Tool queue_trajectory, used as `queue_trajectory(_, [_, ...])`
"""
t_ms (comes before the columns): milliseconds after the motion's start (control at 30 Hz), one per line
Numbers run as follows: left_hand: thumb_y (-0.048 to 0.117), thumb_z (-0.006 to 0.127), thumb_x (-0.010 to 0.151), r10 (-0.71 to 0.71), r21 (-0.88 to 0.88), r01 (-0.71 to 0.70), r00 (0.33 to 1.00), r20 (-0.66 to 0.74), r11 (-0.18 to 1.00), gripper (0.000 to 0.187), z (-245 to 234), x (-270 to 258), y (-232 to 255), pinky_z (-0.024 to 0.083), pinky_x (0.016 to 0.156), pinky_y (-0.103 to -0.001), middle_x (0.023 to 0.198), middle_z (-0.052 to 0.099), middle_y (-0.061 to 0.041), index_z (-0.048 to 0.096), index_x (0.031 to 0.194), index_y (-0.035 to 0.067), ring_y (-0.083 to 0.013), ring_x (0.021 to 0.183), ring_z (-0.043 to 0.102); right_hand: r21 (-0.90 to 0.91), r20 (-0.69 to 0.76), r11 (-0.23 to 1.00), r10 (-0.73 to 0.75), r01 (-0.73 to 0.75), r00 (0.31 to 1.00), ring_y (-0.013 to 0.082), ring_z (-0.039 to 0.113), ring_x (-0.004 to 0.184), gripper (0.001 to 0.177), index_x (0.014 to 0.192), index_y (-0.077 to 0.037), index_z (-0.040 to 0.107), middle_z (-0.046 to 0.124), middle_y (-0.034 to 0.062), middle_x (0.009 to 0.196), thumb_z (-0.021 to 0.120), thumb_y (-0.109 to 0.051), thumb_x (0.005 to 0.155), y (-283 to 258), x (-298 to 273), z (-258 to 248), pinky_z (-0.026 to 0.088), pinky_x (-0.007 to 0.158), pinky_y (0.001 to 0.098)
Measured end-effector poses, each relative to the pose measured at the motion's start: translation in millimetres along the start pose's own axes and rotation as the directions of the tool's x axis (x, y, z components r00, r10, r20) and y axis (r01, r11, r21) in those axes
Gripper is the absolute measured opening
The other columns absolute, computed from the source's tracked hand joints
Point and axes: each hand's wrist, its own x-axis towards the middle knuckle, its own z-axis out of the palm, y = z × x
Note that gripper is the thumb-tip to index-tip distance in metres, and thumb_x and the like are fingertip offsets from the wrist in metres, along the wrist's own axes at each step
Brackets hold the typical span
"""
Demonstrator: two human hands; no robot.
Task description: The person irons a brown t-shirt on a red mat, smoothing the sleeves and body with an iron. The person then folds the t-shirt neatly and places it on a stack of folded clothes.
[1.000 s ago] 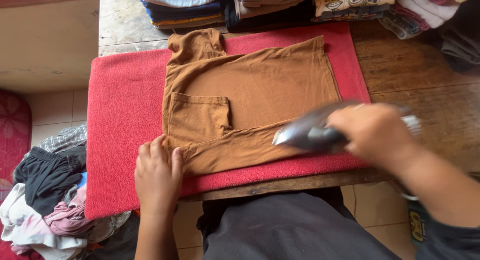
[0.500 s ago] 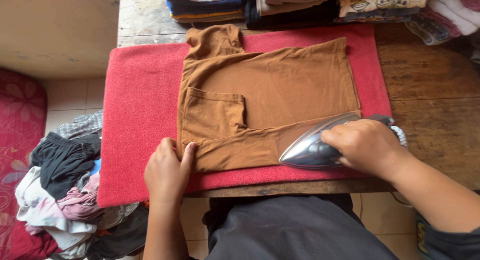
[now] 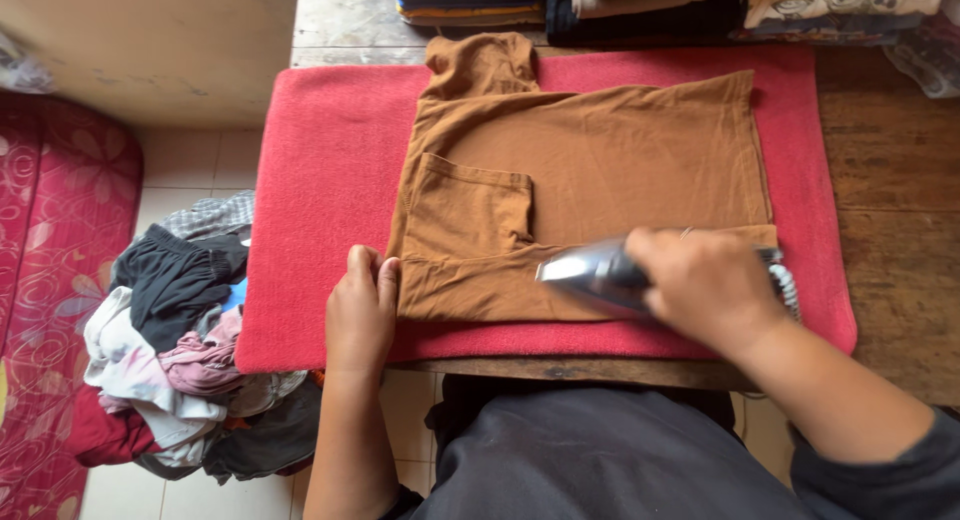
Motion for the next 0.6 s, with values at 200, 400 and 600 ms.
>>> queue_trajectory(200, [0.035, 0.065, 0.099, -0.034, 0.041, 0.036, 0.998, -0.045, 0.998, 0.03, -5, -1, 1, 0.051, 0.062, -0.05, 0.084, 0.07, -0.014, 0.056, 0.109, 0.008, -0.0378, 0.077, 0.069, 0.008, -0.002, 1.0, 0.016, -0.016, 1.0, 0.0301, 0.071, 0.072, 0.032, 0.091, -0.012, 0.063, 0.07, 0.0095, 0.075, 0.082, -0.024, 0.069, -22, 11, 2, 0.056, 0.064, 0.0447])
queue_trajectory(400, [0.036, 0.07, 0.093, 0.119, -0.207, -0.118, 0.993, -0.008, 0.971, 0.027, -22, -19, 2, 0.055, 0.064, -0.038, 0.11, 0.061, -0.007, 0.068, 0.101, 0.01, -0.0262, 0.07, 0.068, -0.001, -0.006, 0.999, -0.035, 0.035, 0.999, 0.0308, 0.071, 0.07, 0.031, 0.09, -0.013, 0.061, 0.069, 0.01, 0.073, 0.08, -0.017, 0.065, -47, 17, 0, 0.057, 0.063, 0.0447])
queue_trajectory(600, [0.033, 0.084, 0.078, 0.268, -0.123, -0.264, 0.963, 0.016, 0.957, 0.033, -31, -33, 0, 0.053, 0.075, -0.043, 0.116, 0.057, -0.01, 0.07, 0.095, 0.008, -0.0302, 0.098, 0.066, 0.013, 0.017, 1.0, -0.015, 0.015, 1.0, 0.0308, 0.072, 0.069, 0.031, 0.09, -0.012, 0.06, 0.07, 0.0105, 0.074, 0.082, -0.026, 0.074, -68, 30, 5, 0.057, 0.061, 0.0437])
